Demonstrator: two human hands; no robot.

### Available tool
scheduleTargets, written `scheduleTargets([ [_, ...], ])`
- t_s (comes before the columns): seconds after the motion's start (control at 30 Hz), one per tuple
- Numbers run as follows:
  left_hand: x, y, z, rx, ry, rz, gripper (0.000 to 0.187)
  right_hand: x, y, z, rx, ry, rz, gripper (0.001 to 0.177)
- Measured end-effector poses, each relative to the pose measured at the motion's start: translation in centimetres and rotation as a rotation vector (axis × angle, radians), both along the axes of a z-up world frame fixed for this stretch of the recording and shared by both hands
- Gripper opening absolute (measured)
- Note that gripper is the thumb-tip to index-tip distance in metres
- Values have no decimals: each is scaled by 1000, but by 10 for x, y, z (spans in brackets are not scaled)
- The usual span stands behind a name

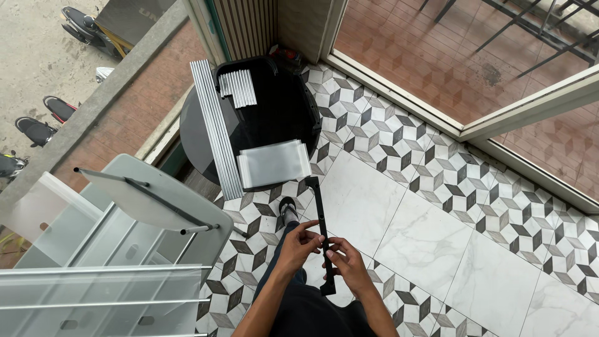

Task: The person assembles a metal and plastic drying rack by inserting metal rods into the frame and securing them with black plastic caps. They repeatedly pick up rods and caps from a nearby container and attach them to the rack structure.

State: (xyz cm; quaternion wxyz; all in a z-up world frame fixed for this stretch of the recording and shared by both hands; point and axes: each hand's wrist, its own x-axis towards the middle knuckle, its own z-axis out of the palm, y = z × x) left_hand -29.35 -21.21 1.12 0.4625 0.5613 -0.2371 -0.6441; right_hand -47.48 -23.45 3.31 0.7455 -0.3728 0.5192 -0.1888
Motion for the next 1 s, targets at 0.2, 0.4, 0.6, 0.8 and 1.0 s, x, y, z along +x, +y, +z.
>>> scheduleTargets([
  [0.2,27,-87,-15,29,15,-26,47,26,-100,-25,-28,32,16,41],
  [0.4,50,-170,-23,21,-80,23,39,55,-186,-47,-89,108,40,38],
  [0.6,63,-235,-46,57,-122,110,36,78,-269,-73,-19,101,83,35],
  [0.8,72,-317,-93,95,-321,254,37,105,-370,-125,-97,203,260,39],
  [1.0,81,-407,-143,291,-422,344,42,138,-466,-188,-103,321,390,40],
])
